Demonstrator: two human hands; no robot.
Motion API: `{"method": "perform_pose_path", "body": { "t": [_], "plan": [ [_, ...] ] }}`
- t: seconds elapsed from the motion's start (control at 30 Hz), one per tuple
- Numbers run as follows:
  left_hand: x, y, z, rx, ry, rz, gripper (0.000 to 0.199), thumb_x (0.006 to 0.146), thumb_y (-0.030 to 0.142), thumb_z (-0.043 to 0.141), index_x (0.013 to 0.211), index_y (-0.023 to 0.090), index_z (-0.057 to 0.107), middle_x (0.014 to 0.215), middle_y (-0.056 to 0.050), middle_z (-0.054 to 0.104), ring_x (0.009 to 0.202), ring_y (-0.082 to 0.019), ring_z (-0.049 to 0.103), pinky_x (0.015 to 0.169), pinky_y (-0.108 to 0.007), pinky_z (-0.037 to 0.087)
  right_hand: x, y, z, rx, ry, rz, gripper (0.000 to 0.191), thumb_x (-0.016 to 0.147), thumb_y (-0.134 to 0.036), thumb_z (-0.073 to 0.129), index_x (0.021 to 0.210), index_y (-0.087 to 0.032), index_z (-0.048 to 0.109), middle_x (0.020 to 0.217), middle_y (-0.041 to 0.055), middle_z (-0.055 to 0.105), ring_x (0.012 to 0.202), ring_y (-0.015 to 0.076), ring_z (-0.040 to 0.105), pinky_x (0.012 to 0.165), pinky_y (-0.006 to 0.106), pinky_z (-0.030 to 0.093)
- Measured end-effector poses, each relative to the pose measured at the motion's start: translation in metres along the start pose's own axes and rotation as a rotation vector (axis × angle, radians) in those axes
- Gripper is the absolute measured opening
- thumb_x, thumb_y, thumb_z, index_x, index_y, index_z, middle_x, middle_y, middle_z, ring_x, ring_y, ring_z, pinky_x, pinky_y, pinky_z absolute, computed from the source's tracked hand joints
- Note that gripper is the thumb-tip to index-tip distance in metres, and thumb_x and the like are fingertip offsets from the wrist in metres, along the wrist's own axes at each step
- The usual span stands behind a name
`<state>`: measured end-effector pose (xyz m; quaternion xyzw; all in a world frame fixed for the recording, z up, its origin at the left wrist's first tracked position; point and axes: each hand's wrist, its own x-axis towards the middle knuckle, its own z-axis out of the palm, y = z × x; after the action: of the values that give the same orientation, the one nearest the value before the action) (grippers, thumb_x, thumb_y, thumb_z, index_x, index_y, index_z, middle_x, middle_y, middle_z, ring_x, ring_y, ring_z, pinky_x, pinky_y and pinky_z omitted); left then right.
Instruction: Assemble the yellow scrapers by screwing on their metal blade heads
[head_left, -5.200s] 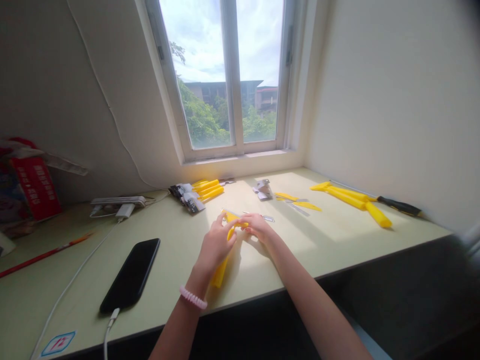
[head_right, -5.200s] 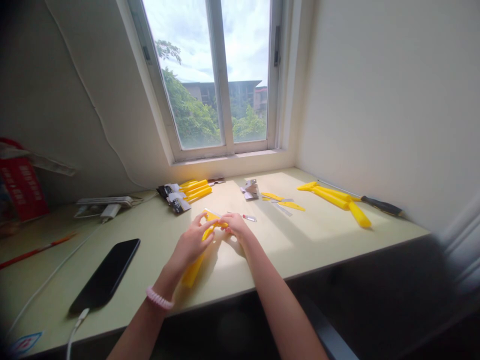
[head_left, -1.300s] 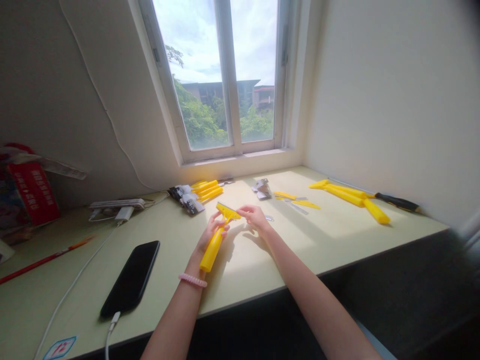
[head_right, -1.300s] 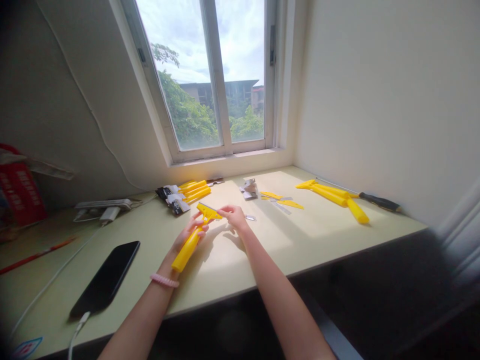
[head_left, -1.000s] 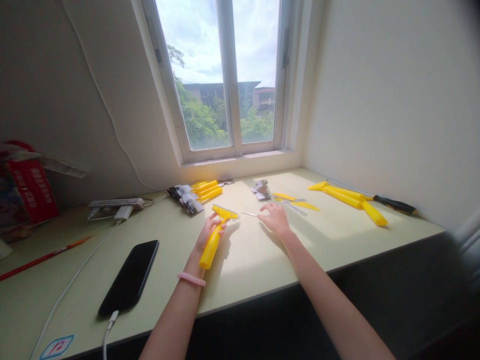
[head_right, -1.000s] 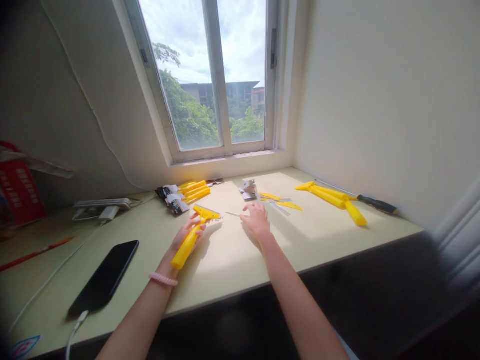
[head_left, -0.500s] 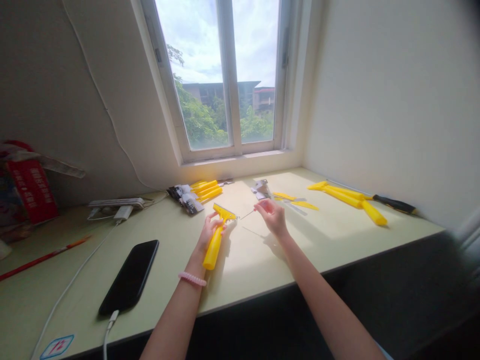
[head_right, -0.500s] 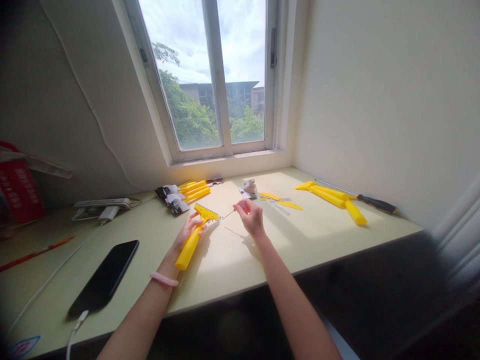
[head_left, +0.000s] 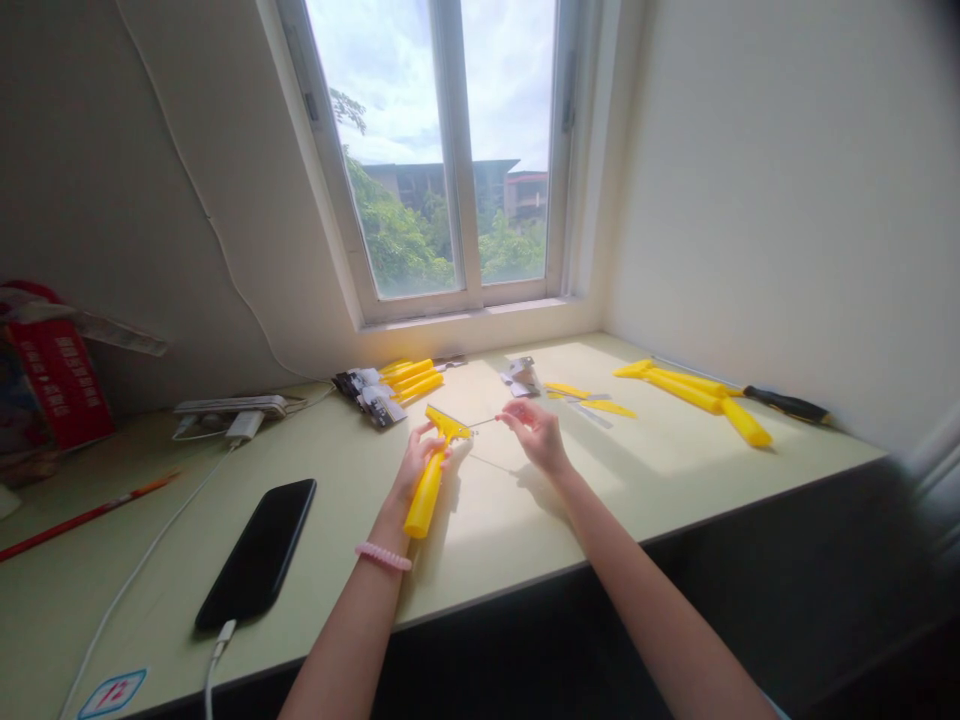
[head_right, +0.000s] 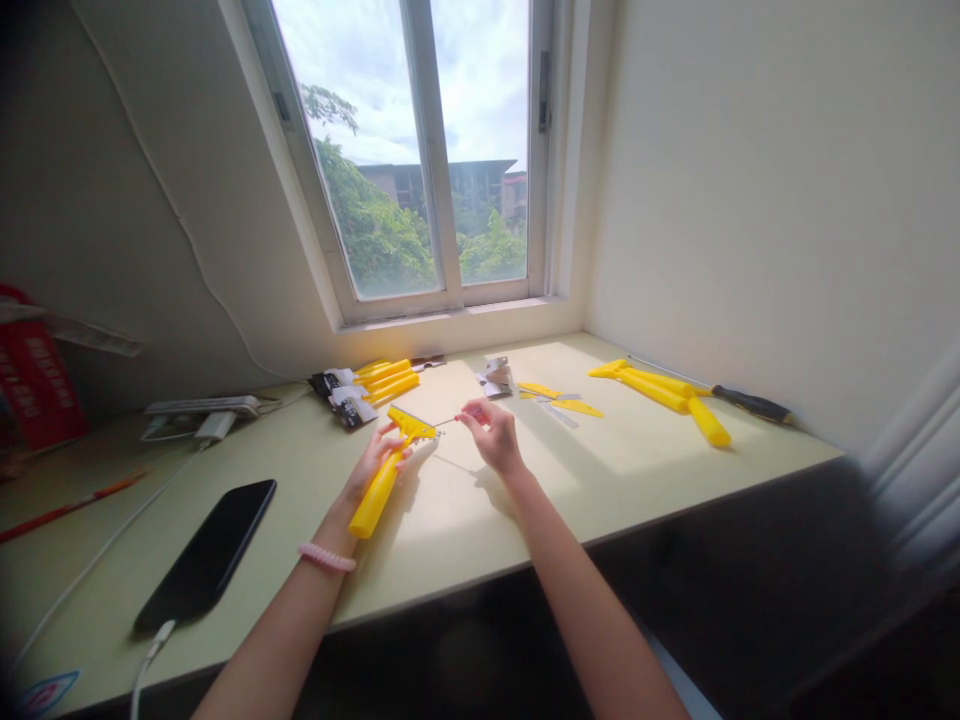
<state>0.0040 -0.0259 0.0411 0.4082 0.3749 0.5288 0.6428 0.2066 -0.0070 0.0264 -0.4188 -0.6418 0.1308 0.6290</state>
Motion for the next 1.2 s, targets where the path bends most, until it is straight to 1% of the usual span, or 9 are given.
{"method": "perform_pose_path", "body": {
  "t": [0.2, 0.33, 0.57, 0.73, 0.93, 1.0, 1.1, 1.17, 1.2],
  "plan": [
    [0.003, -0.002, -0.002, -0.021, -0.004, 0.018, 0.048, 0.069, 0.014, 0.061, 0.113, 0.021, 0.044, 0.076, 0.002, 0.058, 0.042, -0.005, 0.048, 0.039, -0.017, 0.04, 0.0, 0.003, 0.001, 0.025, -0.009, 0.001, 0.018, 0.08, -0.036, 0.061, 0.076, -0.019, 0.062, 0.076, 0.0053, 0.069, 0.066, 0.0175, 0.062, 0.065, 0.03, 0.049],
    [0.008, -0.005, -0.006, -0.054, -0.012, 0.015, 0.052, 0.066, 0.012, 0.062, 0.113, 0.021, 0.042, 0.077, 0.001, 0.059, 0.047, -0.008, 0.053, 0.04, -0.017, 0.04, 0.0, 0.004, 0.001, 0.031, -0.03, -0.005, 0.017, 0.08, -0.035, 0.061, 0.075, -0.019, 0.063, 0.076, 0.005, 0.068, 0.065, 0.017, 0.06, 0.063, 0.029, 0.048],
    [0.01, -0.007, -0.007, -0.065, -0.019, 0.023, 0.05, 0.067, 0.011, 0.061, 0.112, 0.021, 0.041, 0.078, 0.001, 0.059, 0.049, -0.008, 0.053, 0.041, -0.017, 0.041, 0.0, 0.002, 0.001, 0.055, -0.043, 0.031, 0.018, 0.08, -0.036, 0.061, 0.077, -0.019, 0.063, 0.076, 0.0055, 0.068, 0.065, 0.0171, 0.06, 0.06, 0.028, 0.047],
    [0.009, -0.006, -0.006, -0.056, -0.025, 0.022, 0.05, 0.068, 0.011, 0.06, 0.113, 0.021, 0.042, 0.075, 0.002, 0.058, 0.049, -0.009, 0.054, 0.042, -0.018, 0.042, 0.0, 0.0, -0.001, 0.02, -0.024, 0.057, 0.023, 0.08, -0.041, 0.061, 0.076, -0.018, 0.063, 0.075, 0.0056, 0.068, 0.063, 0.0171, 0.06, 0.058, 0.027, 0.047],
    [0.007, -0.002, -0.004, -0.025, -0.022, 0.005, 0.049, 0.068, 0.01, 0.059, 0.113, 0.02, 0.041, 0.078, 0.001, 0.058, 0.046, -0.006, 0.051, 0.039, -0.016, 0.037, 0.0, 0.001, -0.001, -0.055, -0.026, 0.059, 0.024, 0.082, -0.042, 0.057, 0.075, -0.019, 0.061, 0.073, 0.0043, 0.067, 0.061, 0.0168, 0.059, 0.061, 0.028, 0.046],
    [0.006, -0.001, -0.003, -0.015, -0.014, 0.002, 0.049, 0.068, 0.011, 0.06, 0.112, 0.02, 0.041, 0.077, 0.001, 0.058, 0.046, -0.006, 0.051, 0.04, -0.016, 0.037, 0.0, 0.004, 0.0, -0.068, -0.055, 0.048, 0.023, 0.086, -0.04, 0.051, 0.081, -0.019, 0.06, 0.076, 0.0047, 0.067, 0.066, 0.0179, 0.06, 0.064, 0.029, 0.046],
    [0.005, 0.0, -0.002, -0.009, -0.007, -0.002, 0.05, 0.067, 0.011, 0.06, 0.112, 0.02, 0.041, 0.076, 0.001, 0.058, 0.046, -0.006, 0.051, 0.04, -0.016, 0.038, 0.0, 0.008, 0.001, -0.062, -0.065, 0.027, 0.023, 0.089, -0.034, 0.041, 0.094, -0.02, 0.059, 0.088, 0.0062, 0.067, 0.08, 0.0204, 0.062, 0.072, 0.032, 0.048],
    [0.005, -0.001, -0.003, -0.009, -0.016, 0.004, 0.051, 0.067, 0.011, 0.06, 0.113, 0.02, 0.041, 0.076, 0.002, 0.058, 0.045, -0.006, 0.051, 0.041, -0.016, 0.038, 0.0, 0.009, 0.002, -0.074, -0.044, -0.001, 0.024, 0.089, -0.031, 0.038, 0.095, -0.02, 0.058, 0.091, 0.0069, 0.066, 0.085, 0.0211, 0.062, 0.075, 0.033, 0.047],
    [0.005, -0.001, -0.003, -0.002, -0.022, 0.006, 0.051, 0.067, 0.011, 0.059, 0.113, 0.02, 0.041, 0.075, 0.002, 0.058, 0.045, -0.007, 0.051, 0.041, -0.017, 0.039, -0.001, 0.008, 0.002, -0.083, -0.03, -0.012, 0.023, 0.089, -0.031, 0.039, 0.093, -0.02, 0.059, 0.091, 0.0069, 0.066, 0.085, 0.0209, 0.062, 0.074, 0.033, 0.047]
  ]
}}
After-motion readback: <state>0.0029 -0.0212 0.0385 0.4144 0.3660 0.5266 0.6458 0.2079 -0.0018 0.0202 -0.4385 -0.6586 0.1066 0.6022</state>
